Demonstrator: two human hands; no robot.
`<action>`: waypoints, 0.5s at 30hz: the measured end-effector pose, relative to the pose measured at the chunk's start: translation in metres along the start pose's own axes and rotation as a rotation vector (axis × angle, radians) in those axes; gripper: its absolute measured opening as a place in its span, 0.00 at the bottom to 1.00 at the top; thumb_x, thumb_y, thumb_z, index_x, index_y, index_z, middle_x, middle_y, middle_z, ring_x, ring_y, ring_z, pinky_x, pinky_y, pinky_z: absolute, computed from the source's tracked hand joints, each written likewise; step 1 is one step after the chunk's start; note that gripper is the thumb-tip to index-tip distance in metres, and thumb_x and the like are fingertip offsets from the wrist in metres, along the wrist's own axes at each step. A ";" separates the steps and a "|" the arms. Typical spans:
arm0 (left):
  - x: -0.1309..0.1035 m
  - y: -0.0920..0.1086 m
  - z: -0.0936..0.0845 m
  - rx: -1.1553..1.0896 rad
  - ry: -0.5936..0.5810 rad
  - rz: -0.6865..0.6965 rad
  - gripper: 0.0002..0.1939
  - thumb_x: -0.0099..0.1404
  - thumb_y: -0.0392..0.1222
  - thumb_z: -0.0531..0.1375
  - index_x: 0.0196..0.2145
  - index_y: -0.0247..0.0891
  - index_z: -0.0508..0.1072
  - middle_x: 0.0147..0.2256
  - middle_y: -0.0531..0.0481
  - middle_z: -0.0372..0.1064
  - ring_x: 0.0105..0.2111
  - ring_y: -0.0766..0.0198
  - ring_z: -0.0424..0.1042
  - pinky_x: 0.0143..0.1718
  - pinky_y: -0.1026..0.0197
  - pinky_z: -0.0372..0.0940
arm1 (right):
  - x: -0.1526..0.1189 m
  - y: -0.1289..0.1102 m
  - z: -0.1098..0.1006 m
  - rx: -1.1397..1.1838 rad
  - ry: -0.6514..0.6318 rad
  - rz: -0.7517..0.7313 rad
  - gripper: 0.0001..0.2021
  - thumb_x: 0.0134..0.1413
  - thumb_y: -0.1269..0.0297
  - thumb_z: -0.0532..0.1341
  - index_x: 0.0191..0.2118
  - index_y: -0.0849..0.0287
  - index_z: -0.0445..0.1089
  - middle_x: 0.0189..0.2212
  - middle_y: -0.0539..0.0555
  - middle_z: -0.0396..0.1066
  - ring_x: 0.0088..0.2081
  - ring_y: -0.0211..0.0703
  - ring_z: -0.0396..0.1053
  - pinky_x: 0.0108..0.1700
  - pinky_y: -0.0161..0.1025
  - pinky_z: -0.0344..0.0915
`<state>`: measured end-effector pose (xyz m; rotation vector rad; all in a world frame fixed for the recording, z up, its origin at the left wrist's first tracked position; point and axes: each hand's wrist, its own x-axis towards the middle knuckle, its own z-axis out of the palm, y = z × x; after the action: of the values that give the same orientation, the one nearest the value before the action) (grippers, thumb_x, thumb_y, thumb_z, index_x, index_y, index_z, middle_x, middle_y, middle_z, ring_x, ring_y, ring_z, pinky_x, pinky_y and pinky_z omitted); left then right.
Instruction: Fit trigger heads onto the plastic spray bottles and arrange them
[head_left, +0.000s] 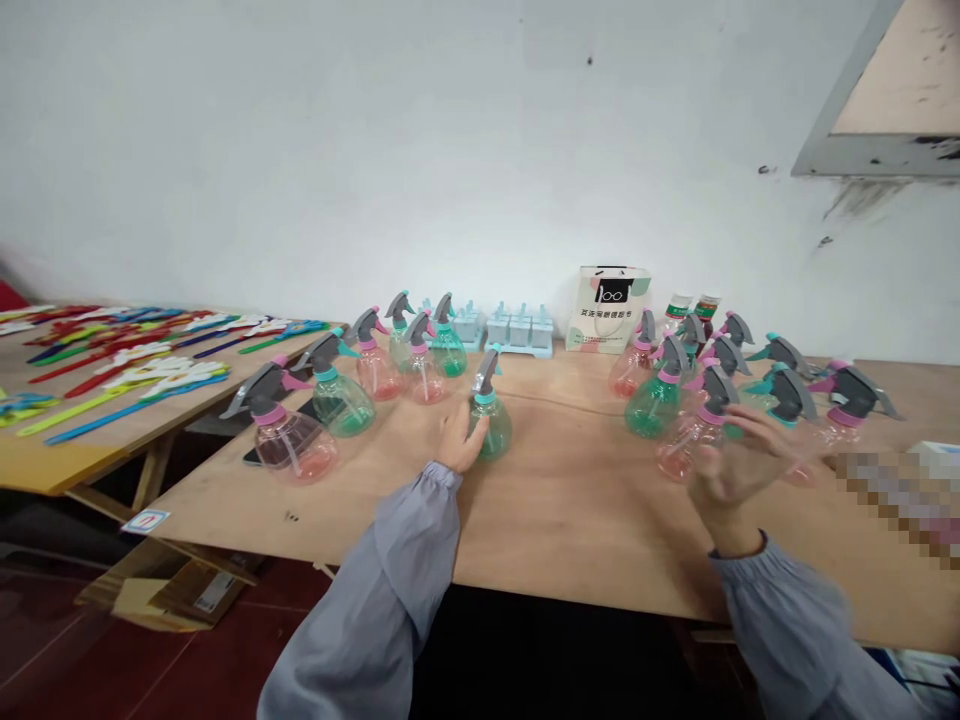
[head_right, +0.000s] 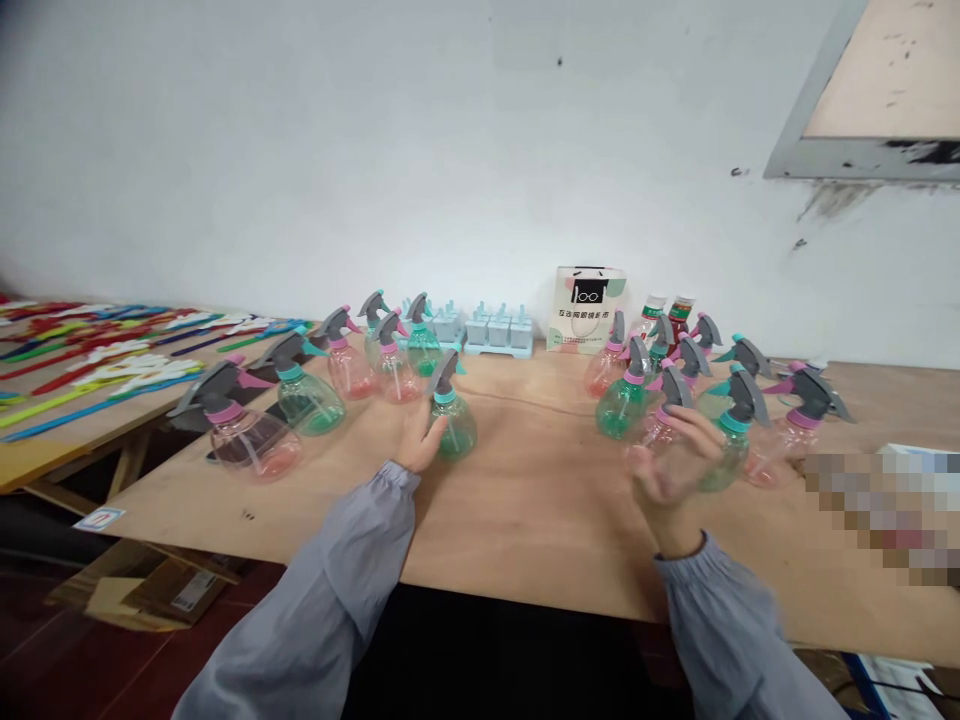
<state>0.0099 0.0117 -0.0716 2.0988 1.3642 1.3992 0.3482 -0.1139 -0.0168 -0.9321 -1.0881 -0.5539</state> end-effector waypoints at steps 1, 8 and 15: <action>-0.002 0.004 0.003 0.047 -0.011 0.020 0.27 0.66 0.53 0.54 0.60 0.40 0.65 0.55 0.37 0.70 0.58 0.43 0.67 0.59 0.42 0.57 | -0.006 -0.012 0.011 0.071 -0.167 -0.065 0.19 0.50 0.47 0.64 0.44 0.49 0.65 0.43 0.57 0.68 0.48 0.59 0.70 0.55 0.63 0.64; -0.016 0.039 0.016 0.361 -0.014 0.326 0.35 0.57 0.66 0.61 0.52 0.38 0.73 0.40 0.38 0.74 0.44 0.47 0.73 0.50 0.49 0.59 | -0.043 -0.068 0.125 0.379 -0.911 0.385 0.43 0.47 0.47 0.68 0.65 0.53 0.52 0.66 0.65 0.56 0.67 0.59 0.56 0.66 0.59 0.55; -0.008 0.019 0.003 0.191 0.122 0.467 0.27 0.60 0.63 0.59 0.46 0.37 0.74 0.34 0.45 0.73 0.36 0.55 0.73 0.45 0.51 0.62 | -0.055 -0.065 0.160 0.612 -0.905 0.404 0.23 0.56 0.55 0.61 0.57 0.49 0.64 0.52 0.57 0.73 0.53 0.50 0.71 0.58 0.50 0.66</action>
<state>0.0221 -0.0045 -0.0651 2.6221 1.1298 1.6446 0.1971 -0.0142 -0.0188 -0.8137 -1.6741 0.5898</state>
